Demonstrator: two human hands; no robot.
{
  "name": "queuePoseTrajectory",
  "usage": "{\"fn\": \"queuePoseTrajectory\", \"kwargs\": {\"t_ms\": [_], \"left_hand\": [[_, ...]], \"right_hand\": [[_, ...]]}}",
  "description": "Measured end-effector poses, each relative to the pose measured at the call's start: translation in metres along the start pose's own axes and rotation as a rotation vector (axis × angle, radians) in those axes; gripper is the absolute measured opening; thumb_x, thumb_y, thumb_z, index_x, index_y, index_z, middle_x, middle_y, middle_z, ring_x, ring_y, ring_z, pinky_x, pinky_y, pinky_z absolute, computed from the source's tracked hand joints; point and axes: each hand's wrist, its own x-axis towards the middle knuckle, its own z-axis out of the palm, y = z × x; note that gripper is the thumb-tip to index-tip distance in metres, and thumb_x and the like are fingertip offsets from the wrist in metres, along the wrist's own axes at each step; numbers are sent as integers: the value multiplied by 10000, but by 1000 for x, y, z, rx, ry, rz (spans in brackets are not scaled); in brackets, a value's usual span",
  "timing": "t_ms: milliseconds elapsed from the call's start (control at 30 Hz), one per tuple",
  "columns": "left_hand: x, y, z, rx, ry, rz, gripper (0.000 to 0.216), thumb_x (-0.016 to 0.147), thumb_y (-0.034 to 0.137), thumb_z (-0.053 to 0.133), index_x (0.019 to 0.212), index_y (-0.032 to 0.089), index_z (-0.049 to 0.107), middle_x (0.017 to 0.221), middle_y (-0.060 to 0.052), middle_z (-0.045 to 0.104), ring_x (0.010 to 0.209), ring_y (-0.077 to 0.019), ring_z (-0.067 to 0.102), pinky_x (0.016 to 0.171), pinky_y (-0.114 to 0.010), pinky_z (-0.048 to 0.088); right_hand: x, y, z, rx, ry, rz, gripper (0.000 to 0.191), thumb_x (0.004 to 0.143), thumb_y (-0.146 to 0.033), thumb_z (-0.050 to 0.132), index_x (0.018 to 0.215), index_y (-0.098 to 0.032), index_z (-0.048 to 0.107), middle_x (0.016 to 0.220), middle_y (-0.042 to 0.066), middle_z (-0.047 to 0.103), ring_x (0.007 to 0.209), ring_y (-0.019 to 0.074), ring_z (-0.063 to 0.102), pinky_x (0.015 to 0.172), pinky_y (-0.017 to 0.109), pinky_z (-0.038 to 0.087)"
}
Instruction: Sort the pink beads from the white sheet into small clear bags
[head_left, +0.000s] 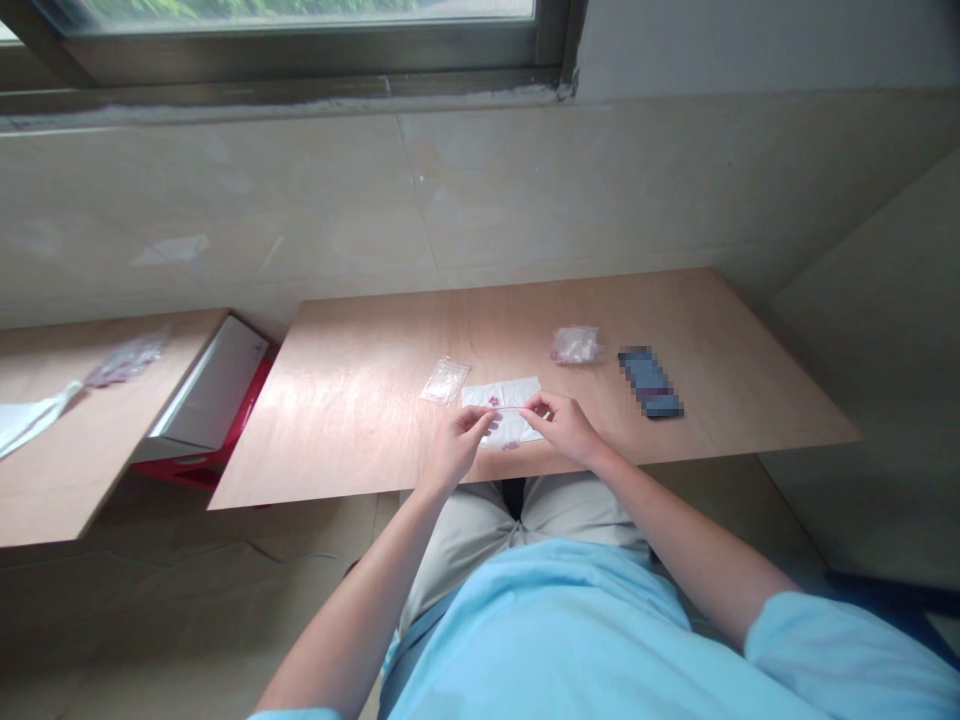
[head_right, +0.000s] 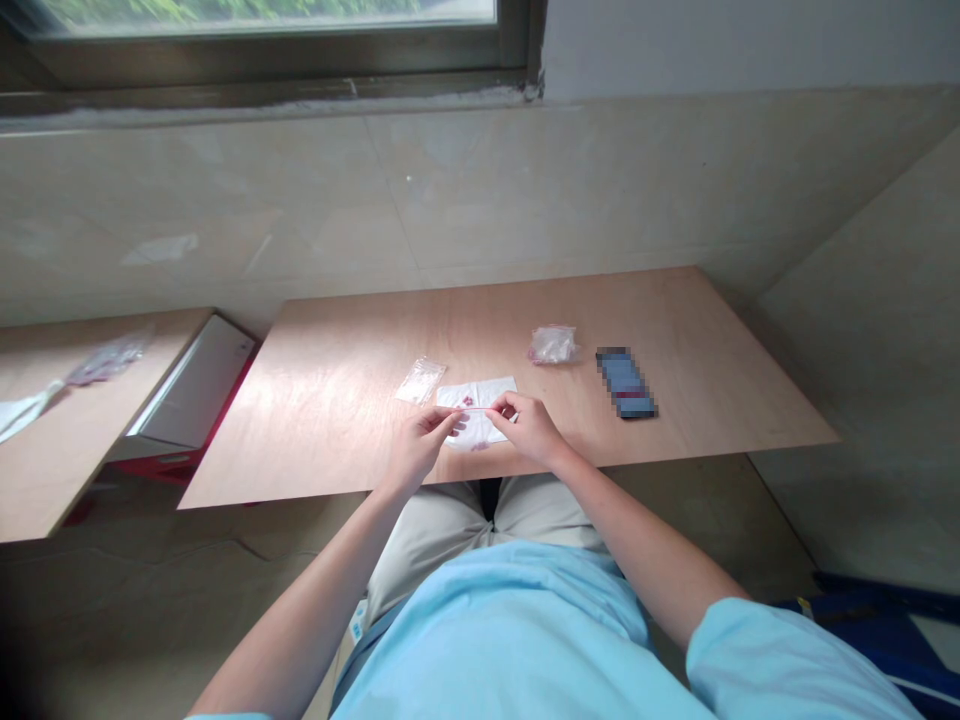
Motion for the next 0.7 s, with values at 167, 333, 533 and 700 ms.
{"fn": "queuePoseTrajectory", "kwargs": {"t_ms": [167,333,533,700], "left_hand": [[-3,5,0,-1,-62,35,277,909,441,646,907,166,686,870,-50,703,815,-167,644,749,-284,498],[-7,1,6,82,-126,61,304,906,449,638,851,156,697,851,-57,692,802,-176,629,726,-279,478],[-9,-2,9,224,-98,112,277,932,419,594,883,167,698,866,-53,705,822,-185,633,734,-282,468],[-8,-1,8,335,-56,135,228,931,381,588,886,182,690,877,-43,713,827,-183,643,725,-281,468]], "right_hand": [[-3,-1,5,88,-60,53,190,898,-367,621,832,-190,642,765,-2,646,665,141,597,598,239,452],[-8,-9,9,109,-163,28,179,910,-350,606,874,-184,663,795,-4,649,634,122,555,581,232,421],[-9,-9,12,58,-174,-10,198,914,-363,622,873,-179,684,770,-2,655,636,123,535,579,232,394],[-8,-9,12,-5,-173,-79,213,949,-372,600,882,-187,682,808,5,670,675,133,563,637,241,414]]}}
